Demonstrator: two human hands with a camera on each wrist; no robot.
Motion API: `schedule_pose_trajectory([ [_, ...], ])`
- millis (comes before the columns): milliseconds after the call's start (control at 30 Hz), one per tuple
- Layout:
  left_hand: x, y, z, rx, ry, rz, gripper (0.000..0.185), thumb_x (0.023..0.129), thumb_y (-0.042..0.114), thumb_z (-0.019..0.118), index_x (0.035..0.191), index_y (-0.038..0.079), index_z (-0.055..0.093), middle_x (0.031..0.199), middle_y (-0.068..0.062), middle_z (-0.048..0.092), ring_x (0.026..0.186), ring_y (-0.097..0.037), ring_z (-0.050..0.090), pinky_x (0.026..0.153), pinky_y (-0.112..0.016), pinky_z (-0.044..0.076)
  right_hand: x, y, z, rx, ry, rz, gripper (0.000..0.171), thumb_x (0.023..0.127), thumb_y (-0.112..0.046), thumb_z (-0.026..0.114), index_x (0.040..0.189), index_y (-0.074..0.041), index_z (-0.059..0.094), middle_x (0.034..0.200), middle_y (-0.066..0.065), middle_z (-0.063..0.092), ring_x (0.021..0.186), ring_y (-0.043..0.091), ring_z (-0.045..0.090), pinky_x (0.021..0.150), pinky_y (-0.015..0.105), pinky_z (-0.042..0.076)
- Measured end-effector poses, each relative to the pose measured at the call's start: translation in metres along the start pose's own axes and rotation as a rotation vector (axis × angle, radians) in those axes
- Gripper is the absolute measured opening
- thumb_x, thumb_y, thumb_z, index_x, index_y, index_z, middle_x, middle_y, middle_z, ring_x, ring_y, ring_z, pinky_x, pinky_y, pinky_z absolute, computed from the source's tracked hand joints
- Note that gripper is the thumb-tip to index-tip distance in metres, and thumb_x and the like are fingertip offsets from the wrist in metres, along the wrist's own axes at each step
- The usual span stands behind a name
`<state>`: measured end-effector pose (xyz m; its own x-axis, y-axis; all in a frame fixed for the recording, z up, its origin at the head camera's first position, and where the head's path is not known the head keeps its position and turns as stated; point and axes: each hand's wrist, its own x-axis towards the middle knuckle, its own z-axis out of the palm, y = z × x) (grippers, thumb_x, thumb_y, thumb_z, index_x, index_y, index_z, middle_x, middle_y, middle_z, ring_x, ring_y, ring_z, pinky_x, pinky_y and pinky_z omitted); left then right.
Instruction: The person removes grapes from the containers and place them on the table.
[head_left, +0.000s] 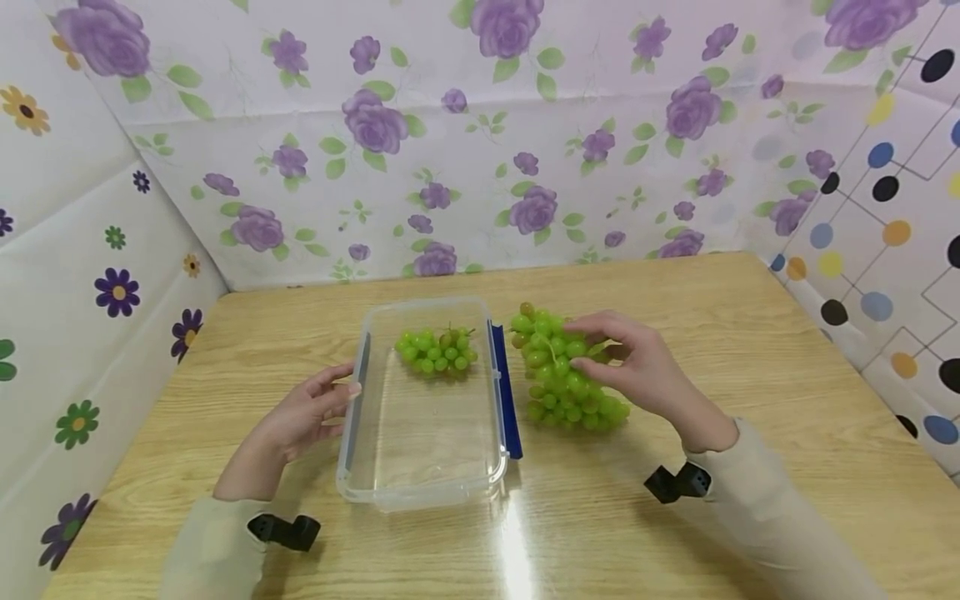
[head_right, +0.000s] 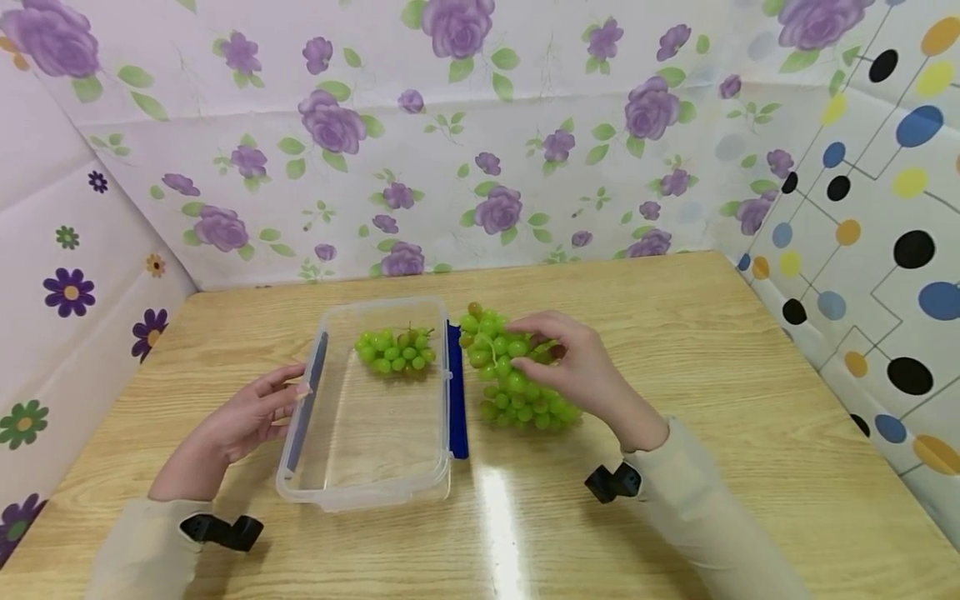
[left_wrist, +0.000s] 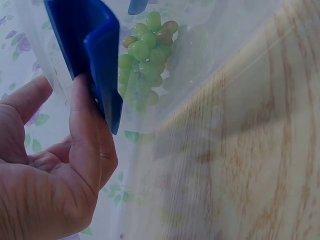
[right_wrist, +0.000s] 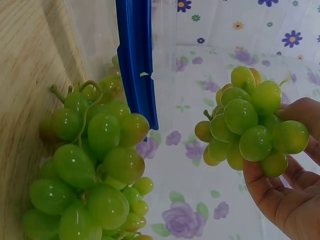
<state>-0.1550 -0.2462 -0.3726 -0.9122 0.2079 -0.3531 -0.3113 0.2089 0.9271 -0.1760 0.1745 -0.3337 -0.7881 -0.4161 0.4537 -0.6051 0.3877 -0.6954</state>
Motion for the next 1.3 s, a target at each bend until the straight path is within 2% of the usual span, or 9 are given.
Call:
schedule_pose_trajectory([
  [367, 0.000, 0.000, 0.001, 0.009, 0.007, -0.001, 0.070, 0.098, 0.031, 0.052, 0.152, 0.007, 0.015, 0.117, -0.006, 0.049, 0.097, -0.012, 0.059, 0.080, -0.028, 0.051, -0.007, 0.007, -0.011, -0.035, 0.043, -0.001, 0.037, 0.081, 0.006, 0.070, 0.117, -0.003, 0.065, 0.113, 0.012, 0.063, 0.089, 0.003, 0.058, 0.070, 0.021, 0.053],
  [933, 0.001, -0.001, 0.000, 0.000, -0.004, 0.007, 0.070, 0.099, 0.031, 0.052, 0.152, 0.007, 0.014, 0.116, -0.006, 0.048, 0.098, -0.012, 0.059, 0.079, -0.027, 0.052, -0.018, 0.014, -0.025, -0.060, 0.095, -0.020, 0.040, 0.079, 0.011, 0.070, 0.116, -0.002, 0.065, 0.107, 0.012, 0.063, 0.088, -0.002, 0.057, 0.067, 0.017, 0.051],
  [1300, 0.001, -0.003, -0.001, 0.015, -0.010, 0.019, 0.069, 0.099, 0.030, 0.051, 0.152, 0.007, 0.014, 0.110, -0.002, 0.047, 0.092, -0.009, 0.059, 0.077, -0.026, 0.052, -0.028, 0.021, -0.032, -0.095, 0.109, 0.009, 0.042, 0.078, 0.010, 0.071, 0.117, -0.002, 0.065, 0.107, 0.010, 0.062, 0.088, -0.002, 0.056, 0.067, 0.015, 0.050],
])
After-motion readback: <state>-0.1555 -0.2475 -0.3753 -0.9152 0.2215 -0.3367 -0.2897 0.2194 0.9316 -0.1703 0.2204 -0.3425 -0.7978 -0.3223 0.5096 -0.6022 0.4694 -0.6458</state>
